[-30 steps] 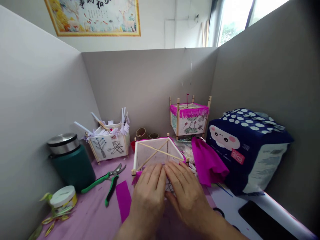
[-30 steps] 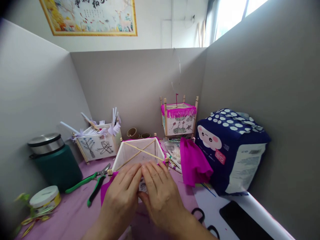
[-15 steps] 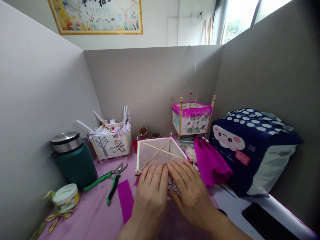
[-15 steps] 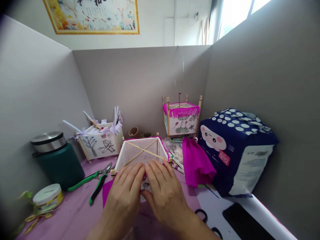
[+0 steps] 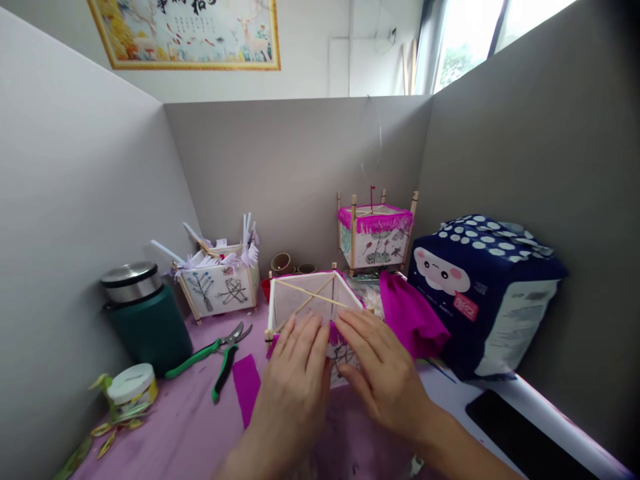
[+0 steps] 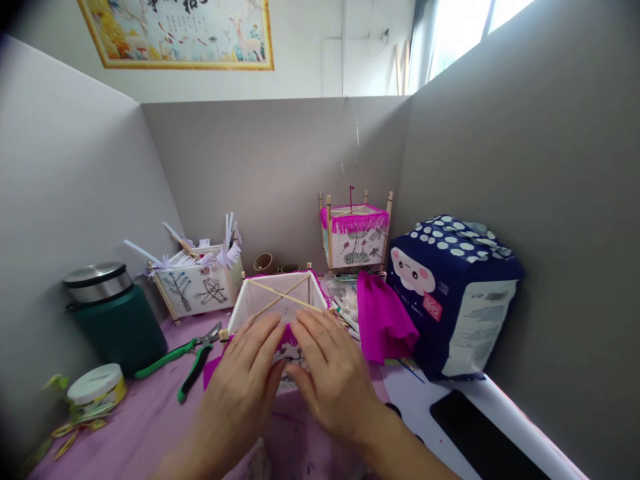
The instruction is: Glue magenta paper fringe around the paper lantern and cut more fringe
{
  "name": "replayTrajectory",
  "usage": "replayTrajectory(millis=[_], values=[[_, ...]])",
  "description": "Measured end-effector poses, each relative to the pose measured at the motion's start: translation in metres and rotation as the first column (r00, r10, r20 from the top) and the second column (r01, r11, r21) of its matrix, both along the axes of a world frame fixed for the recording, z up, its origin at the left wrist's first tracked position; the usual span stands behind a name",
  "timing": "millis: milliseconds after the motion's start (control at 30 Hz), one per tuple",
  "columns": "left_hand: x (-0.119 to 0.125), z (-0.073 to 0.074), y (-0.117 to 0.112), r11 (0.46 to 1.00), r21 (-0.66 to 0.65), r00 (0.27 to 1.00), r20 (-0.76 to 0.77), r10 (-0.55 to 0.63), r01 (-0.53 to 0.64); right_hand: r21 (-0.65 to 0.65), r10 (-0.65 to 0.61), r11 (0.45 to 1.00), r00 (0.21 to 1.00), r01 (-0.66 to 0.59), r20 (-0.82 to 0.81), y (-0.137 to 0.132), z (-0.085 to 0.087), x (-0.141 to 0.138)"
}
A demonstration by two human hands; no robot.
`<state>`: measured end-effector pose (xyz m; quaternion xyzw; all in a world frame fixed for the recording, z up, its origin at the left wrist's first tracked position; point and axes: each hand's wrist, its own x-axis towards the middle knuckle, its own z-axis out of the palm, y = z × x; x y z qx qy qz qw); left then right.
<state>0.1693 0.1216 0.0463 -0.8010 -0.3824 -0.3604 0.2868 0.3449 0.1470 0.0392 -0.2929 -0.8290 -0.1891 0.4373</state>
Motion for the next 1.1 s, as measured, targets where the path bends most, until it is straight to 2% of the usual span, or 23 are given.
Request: replayTrajectory(millis=[67,133,200,267,367,467,533,667,833,967,1100], values=[[-0.006,0.006,-0.009,0.998,0.023,0.997,0.048,-0.062,0.061,-0.023,-0.022,1.0,0.992,0.019,-0.126,-0.002,-0.001,0.011],[-0.017,0.01,-0.016,0.995,0.069,0.983,0.165,-0.079,0.068,-0.107,-0.101,0.991,0.962,0.075,-0.255,-0.003,-0.006,0.022],[-0.031,0.011,-0.02,0.993,0.118,0.952,0.304,-0.032,-0.004,-0.226,-0.188,0.967,0.924,0.115,-0.334,-0.001,-0.013,0.033],[-0.044,0.011,-0.019,0.986,0.141,0.928,0.372,0.027,-0.086,-0.275,-0.228,0.952,0.906,0.131,-0.357,0.001,-0.018,0.038],[-0.049,0.011,-0.016,0.983,0.17,0.952,0.306,0.018,-0.073,-0.152,-0.185,0.978,0.931,0.143,-0.314,0.001,-0.017,0.034],[-0.032,0.008,-0.012,0.99,0.129,0.986,0.149,-0.072,0.053,0.007,-0.076,0.997,0.978,0.079,-0.193,-0.001,-0.009,0.015],[-0.017,0.004,-0.006,0.994,0.077,0.996,0.043,-0.079,0.075,0.053,-0.03,0.998,0.996,0.035,-0.083,-0.001,-0.006,0.001],[0.0,-0.005,0.007,0.998,0.058,0.998,-0.058,0.032,-0.029,0.082,-0.097,0.992,0.995,0.095,0.021,0.006,-0.012,-0.016],[0.0,-0.01,0.013,0.993,0.066,0.991,-0.077,0.107,-0.102,0.106,-0.141,0.985,0.99,0.138,0.016,0.016,-0.021,-0.018],[0.002,-0.013,0.017,0.99,0.053,0.989,-0.071,0.131,-0.127,0.113,-0.13,0.985,0.991,0.128,0.011,0.016,-0.018,-0.019],[0.004,-0.012,0.01,0.992,0.065,0.992,-0.06,0.11,-0.106,0.054,-0.111,0.993,0.994,0.109,0.023,0.004,-0.009,-0.015]])
